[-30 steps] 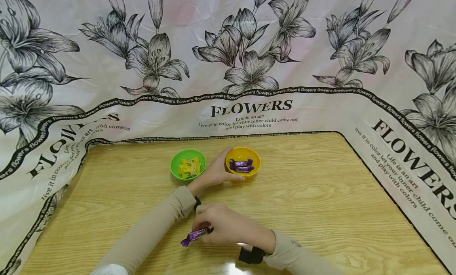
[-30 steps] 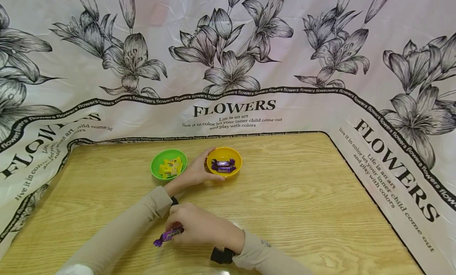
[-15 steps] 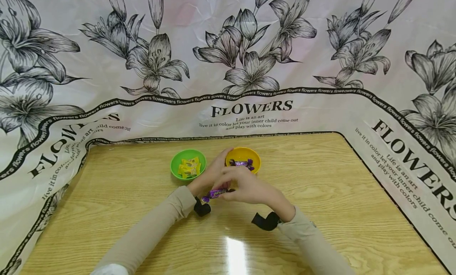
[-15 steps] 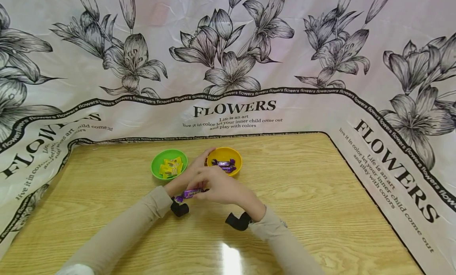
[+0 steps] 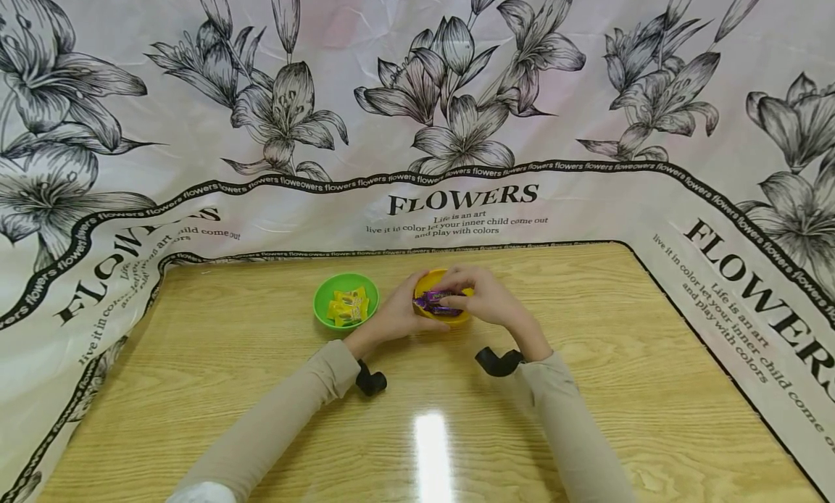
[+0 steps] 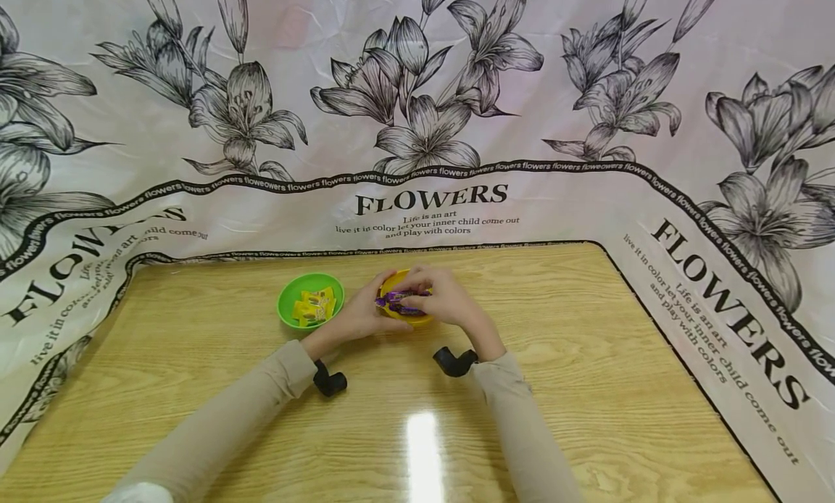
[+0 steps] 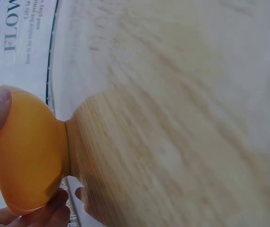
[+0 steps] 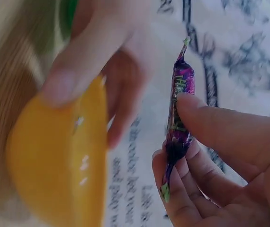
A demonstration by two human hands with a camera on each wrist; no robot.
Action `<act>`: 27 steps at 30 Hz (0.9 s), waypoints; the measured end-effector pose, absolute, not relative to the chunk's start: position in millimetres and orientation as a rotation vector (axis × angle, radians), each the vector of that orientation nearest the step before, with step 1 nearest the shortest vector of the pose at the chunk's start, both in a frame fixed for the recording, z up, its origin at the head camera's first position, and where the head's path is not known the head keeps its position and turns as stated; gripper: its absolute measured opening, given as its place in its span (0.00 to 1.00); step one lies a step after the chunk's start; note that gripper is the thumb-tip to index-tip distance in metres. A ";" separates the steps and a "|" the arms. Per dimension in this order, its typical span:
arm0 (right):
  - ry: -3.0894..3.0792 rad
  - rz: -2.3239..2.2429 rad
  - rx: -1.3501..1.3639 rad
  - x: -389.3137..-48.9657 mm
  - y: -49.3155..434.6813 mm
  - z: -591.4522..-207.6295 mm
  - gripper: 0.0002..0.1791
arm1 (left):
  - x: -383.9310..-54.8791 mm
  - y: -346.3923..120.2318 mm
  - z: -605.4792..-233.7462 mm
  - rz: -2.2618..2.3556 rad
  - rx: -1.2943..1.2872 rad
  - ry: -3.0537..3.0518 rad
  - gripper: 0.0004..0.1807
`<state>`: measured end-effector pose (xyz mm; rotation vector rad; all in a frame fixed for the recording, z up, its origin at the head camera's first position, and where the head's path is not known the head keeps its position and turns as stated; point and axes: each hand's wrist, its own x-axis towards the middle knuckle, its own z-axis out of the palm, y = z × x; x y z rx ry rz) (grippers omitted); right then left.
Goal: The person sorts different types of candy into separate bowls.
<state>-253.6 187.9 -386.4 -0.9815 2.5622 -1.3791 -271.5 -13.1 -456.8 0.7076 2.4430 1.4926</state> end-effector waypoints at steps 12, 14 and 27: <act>2.755 -1.089 -0.933 -273.2 189.2 -419.5 0.07 | -270.6 -14.0 -458.1 1.509 0.676 2.463 0.61; 2.774 -1.044 -0.929 -274.8 187.2 -422.8 0.07 | -270.6 -14.4 -457.8 1.505 0.670 2.469 0.61; 2.903 -0.850 -0.945 -267.6 182.5 -425.8 0.07 | -267.9 -13.1 -458.4 1.461 0.675 2.498 0.62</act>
